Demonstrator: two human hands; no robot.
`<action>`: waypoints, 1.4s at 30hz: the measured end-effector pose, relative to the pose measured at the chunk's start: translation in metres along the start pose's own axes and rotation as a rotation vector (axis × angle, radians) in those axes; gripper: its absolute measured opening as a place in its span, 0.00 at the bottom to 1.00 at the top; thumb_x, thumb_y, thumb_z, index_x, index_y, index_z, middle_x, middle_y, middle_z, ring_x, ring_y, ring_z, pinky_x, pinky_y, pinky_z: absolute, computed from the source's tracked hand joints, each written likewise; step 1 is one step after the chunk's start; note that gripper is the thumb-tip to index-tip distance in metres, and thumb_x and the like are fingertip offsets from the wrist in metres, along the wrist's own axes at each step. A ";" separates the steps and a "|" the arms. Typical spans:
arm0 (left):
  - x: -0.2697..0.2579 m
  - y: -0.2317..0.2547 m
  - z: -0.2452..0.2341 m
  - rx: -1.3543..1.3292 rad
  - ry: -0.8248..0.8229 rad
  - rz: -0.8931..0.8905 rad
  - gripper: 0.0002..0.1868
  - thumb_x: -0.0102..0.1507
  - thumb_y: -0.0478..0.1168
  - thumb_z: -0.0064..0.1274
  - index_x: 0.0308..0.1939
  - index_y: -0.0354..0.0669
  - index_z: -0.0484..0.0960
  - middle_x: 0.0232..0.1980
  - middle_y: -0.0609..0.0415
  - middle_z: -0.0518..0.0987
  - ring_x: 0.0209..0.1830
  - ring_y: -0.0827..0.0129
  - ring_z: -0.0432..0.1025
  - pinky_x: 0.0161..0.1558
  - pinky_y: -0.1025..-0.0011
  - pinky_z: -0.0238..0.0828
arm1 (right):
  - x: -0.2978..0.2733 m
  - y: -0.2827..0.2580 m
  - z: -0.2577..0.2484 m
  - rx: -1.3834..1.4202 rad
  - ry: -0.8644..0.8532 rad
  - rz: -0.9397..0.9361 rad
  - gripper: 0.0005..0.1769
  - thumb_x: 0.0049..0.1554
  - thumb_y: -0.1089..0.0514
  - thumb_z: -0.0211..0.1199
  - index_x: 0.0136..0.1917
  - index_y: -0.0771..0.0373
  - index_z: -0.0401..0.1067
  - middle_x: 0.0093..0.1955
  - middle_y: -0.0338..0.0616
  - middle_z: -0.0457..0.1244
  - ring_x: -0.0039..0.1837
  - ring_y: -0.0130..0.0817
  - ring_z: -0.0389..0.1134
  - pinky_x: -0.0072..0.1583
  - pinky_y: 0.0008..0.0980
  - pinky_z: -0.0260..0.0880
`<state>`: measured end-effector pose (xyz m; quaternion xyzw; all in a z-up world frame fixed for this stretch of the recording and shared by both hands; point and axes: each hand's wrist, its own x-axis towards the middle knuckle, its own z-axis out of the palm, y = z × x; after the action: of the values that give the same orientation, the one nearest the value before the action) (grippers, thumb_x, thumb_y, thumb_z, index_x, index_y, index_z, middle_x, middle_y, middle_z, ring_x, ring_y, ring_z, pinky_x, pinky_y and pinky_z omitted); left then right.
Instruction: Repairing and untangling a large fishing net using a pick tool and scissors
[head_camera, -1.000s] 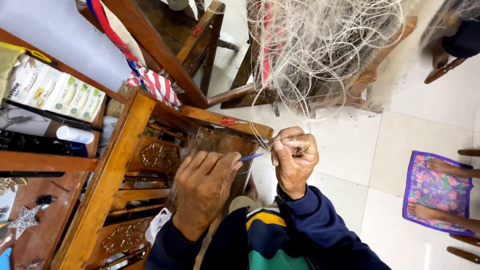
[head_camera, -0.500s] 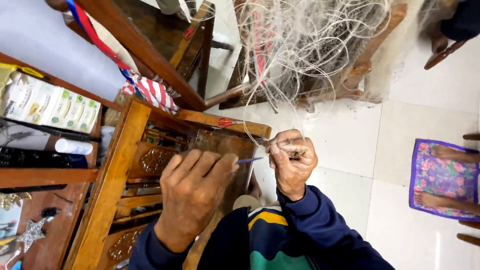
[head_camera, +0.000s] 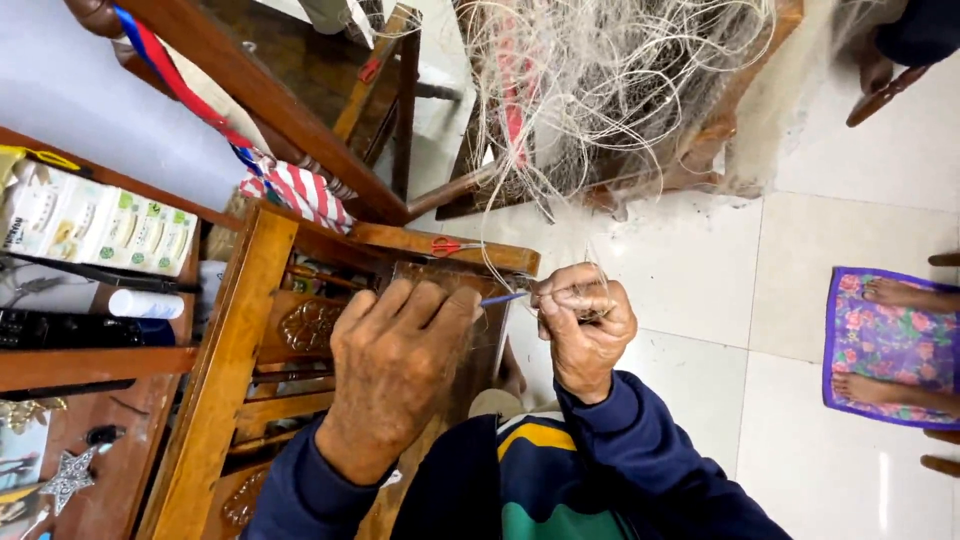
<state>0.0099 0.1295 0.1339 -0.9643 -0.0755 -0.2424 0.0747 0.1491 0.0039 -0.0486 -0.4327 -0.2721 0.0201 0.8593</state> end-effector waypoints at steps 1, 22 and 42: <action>0.001 0.000 -0.001 0.000 -0.001 -0.001 0.01 0.81 0.38 0.64 0.55 0.52 0.89 0.42 0.57 0.75 0.40 0.57 0.71 0.41 0.57 0.61 | 0.000 0.000 -0.001 0.000 -0.001 0.001 0.11 0.71 0.68 0.71 0.56 0.57 0.71 0.52 0.57 0.67 0.39 0.37 0.72 0.29 0.24 0.70; 0.010 -0.002 0.010 -0.001 -0.017 0.030 0.08 0.75 0.35 0.63 0.43 0.56 0.83 0.36 0.61 0.70 0.37 0.61 0.69 0.39 0.58 0.64 | 0.002 -0.005 -0.006 0.067 -0.013 0.011 0.10 0.70 0.67 0.72 0.56 0.55 0.73 0.49 0.57 0.65 0.44 0.43 0.75 0.29 0.24 0.65; 0.013 -0.020 0.008 -0.204 -0.092 0.115 0.03 0.79 0.43 0.61 0.50 0.55 0.88 0.40 0.59 0.77 0.42 0.55 0.76 0.41 0.53 0.70 | 0.012 -0.011 -0.010 0.185 -0.068 0.046 0.10 0.71 0.67 0.71 0.56 0.56 0.72 0.51 0.55 0.67 0.46 0.44 0.77 0.31 0.21 0.65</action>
<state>0.0210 0.1517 0.1355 -0.9797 0.0019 -0.1999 -0.0136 0.1614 -0.0069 -0.0395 -0.3568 -0.2879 0.0793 0.8852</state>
